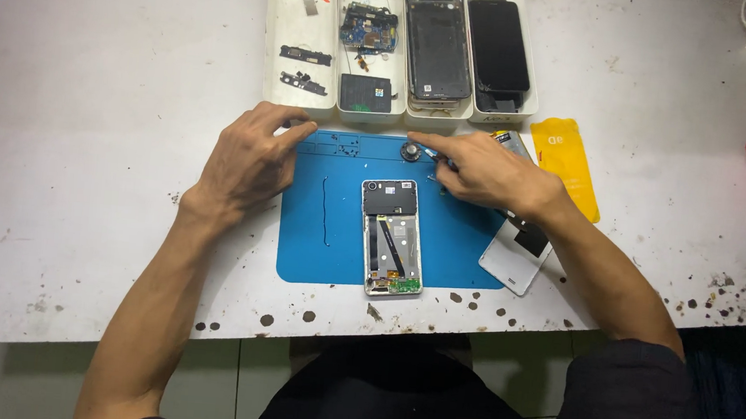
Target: Repairing a mobile phone by manipulating internal components and using a small tool on a repair mat
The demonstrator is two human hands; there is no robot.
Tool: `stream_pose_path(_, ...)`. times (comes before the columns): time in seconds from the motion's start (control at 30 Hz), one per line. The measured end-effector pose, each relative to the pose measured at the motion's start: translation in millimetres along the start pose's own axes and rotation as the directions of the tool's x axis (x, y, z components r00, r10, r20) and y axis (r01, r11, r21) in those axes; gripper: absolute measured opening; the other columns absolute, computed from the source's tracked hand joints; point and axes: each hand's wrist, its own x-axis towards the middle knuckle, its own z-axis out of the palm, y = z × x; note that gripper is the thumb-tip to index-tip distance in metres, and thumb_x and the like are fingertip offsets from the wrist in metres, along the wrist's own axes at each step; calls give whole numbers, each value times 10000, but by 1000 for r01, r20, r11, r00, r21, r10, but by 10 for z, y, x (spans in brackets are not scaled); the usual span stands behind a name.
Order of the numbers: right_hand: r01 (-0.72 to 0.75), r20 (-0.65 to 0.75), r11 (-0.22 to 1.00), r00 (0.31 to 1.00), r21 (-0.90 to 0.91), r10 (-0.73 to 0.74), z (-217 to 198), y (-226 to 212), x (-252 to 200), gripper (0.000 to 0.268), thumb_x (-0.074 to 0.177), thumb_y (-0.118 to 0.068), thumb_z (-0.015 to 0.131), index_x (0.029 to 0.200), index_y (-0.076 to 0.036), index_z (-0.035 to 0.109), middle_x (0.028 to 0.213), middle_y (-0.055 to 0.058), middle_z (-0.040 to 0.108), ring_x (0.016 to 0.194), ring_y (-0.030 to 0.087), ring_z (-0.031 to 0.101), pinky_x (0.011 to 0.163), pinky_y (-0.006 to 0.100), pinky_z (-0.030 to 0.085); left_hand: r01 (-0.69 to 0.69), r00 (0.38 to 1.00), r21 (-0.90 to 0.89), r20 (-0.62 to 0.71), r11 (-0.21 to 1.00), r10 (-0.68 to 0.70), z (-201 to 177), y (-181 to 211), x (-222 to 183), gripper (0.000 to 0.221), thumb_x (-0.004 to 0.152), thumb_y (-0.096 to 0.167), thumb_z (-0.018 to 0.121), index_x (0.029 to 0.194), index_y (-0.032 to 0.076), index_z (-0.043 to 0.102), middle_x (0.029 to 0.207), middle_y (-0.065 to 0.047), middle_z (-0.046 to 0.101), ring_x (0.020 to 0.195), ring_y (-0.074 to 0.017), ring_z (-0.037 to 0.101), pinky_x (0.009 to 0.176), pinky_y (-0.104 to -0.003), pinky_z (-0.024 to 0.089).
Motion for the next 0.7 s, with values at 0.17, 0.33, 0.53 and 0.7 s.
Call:
stream_pose_path(0.17, 33, -18, 987, 999, -156, -37, 175, 76, 67, 545, 937, -70, 513, 1472, -132, 602, 928, 246, 748, 825, 395, 748, 708, 497, 602, -10, 1000, -7, 1, 1000, 10, 20, -26, -11, 334, 939, -32, 616, 1161, 157, 778, 1102, -52, 730, 980, -172, 717, 890, -306, 591)
stream_pose_path(0.33, 3, -33, 933, 999, -360, -16, 186, -64, 7, 526, 971, -78, 517, 1478, -187, 609, 874, 148, 760, 726, 279, 769, 589, 385, 629, -22, 999, -41, -27, 999, 21, 67, -43, -40, 362, 933, -43, 627, 1192, 160, 776, 1096, -59, 719, 970, -191, 711, 871, -326, 596)
stream_pose_path(0.53, 13, -63, 909, 997, -417, -43, 436, 233, 47, 495, 1074, -276, 503, 1567, -234, 495, 806, 149, 635, 668, 362, 647, 557, 538, 549, -215, 961, -26, -184, 976, 207, 93, -139, -29, 329, 829, -161, 591, 1086, 1, 719, 1088, -180, 724, 937, -328, 688, 664, -393, 598)
stream_pose_path(0.7, 37, -115, 801, 985, -597, -131, 448, 224, 4, 446, 1092, -237, 430, 1537, -224, 450, 1088, 154, 704, 570, 290, 662, 462, 433, 519, -216, 961, -32, -184, 976, 207, 109, -147, -37, 353, 807, -153, 578, 1091, 18, 696, 1105, -165, 711, 933, -319, 668, 641, -392, 578)
